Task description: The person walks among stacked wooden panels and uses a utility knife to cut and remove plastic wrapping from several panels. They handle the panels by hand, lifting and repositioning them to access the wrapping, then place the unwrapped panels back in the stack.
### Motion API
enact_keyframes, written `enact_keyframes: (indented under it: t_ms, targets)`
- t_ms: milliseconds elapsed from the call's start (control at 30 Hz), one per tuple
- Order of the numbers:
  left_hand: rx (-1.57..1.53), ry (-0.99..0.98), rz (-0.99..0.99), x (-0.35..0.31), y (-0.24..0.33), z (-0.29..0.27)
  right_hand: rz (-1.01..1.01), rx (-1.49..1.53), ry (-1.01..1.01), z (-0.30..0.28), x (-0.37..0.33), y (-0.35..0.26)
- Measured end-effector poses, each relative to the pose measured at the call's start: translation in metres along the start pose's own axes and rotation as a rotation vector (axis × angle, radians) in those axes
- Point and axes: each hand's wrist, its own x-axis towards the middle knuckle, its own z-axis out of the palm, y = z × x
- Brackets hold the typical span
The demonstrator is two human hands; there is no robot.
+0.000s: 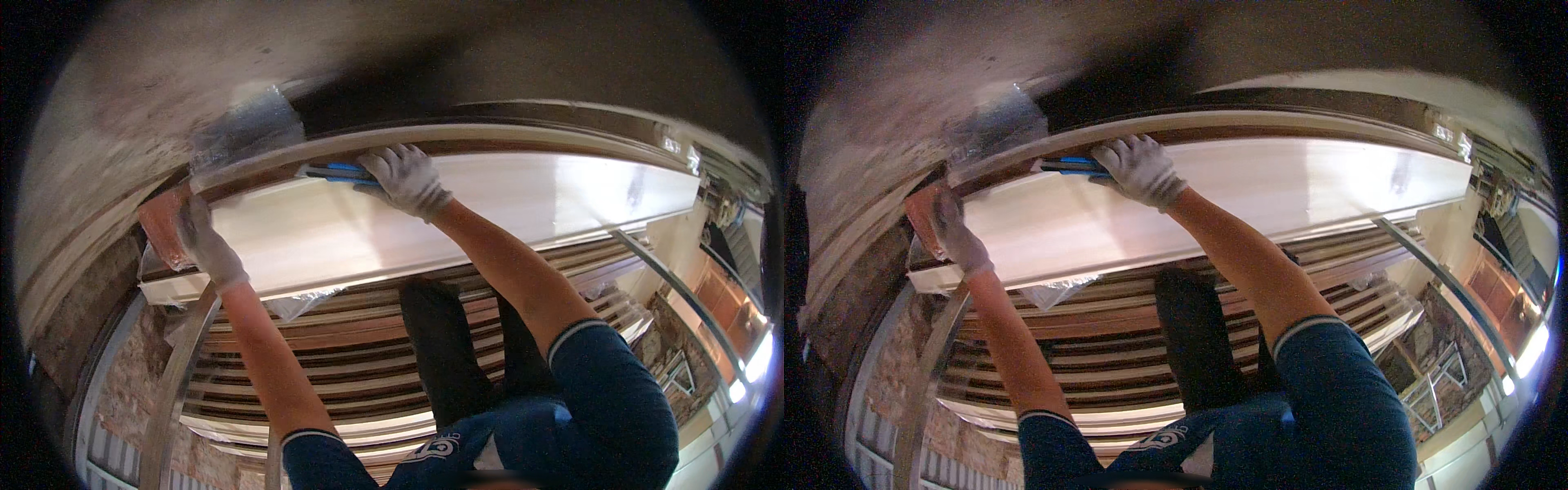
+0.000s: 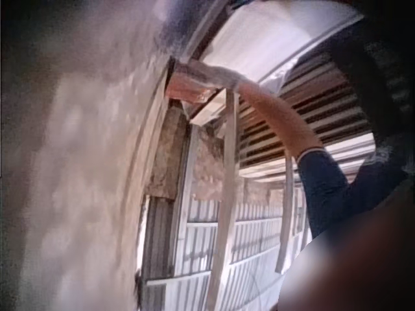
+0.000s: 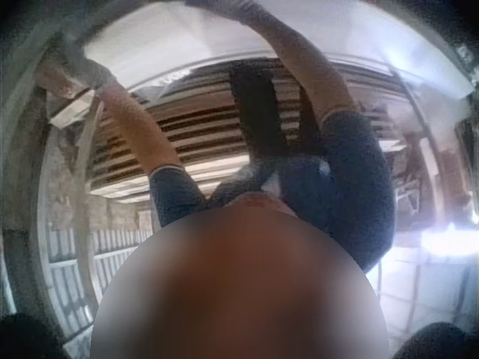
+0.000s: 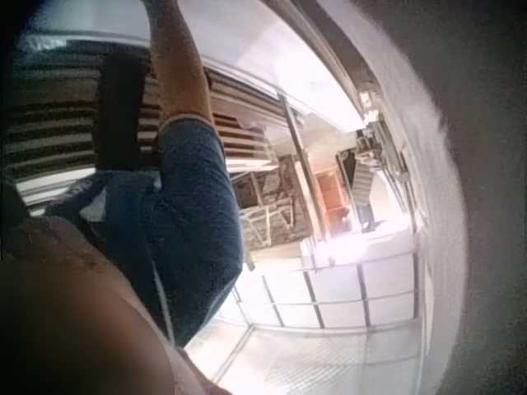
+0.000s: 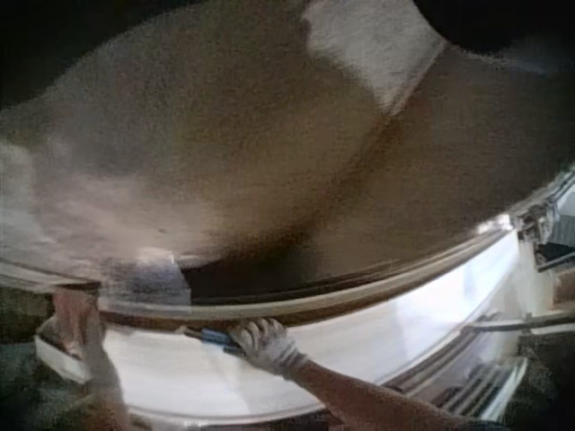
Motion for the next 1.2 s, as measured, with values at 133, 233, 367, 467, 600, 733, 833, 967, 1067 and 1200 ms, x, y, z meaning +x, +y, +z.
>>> enact_keyframes:
  t_ms: [133,233,367,467,600,733,833,967,1067,1200]
  targets:
    - [0.194,-0.022,-0.312,-0.107,0.003,-0.024,-0.018,-0.068,-0.024,-0.017,0.006,-0.004]
    - [0.268,-0.077,-0.497,-0.188,0.019,-0.040,0.081,0.057,-0.058,-0.061,-0.019,-0.012]
    - [0.167,-0.198,-0.686,-0.258,0.049,-0.052,0.513,0.518,-0.354,-0.151,-0.099,-0.016]
    - [0.129,-0.198,-0.736,-0.290,0.073,-0.041,0.830,0.467,-0.593,-0.215,-0.169,0.006]
    - [0.045,-0.316,-0.621,-0.296,0.114,-0.013,1.044,0.500,-0.666,-0.297,-0.275,0.048]
    - [0.016,-0.232,-0.583,-0.330,0.168,0.015,1.189,0.313,-0.741,-0.366,-0.370,0.099]
    - [-0.032,-0.273,-0.535,-0.384,0.194,0.043,1.103,0.309,-0.920,-0.404,-0.455,0.150]
    - [-0.197,-0.346,-0.538,-0.467,0.193,0.064,1.131,0.317,-0.934,-0.441,-0.589,0.216]
    - [-0.395,-0.300,-0.609,-0.520,0.193,0.097,1.447,0.465,-0.613,-0.472,-0.677,0.247]
    - [0.286,-0.444,-0.508,-0.545,0.199,0.110,1.496,0.616,-0.648,-0.489,-0.700,0.266]
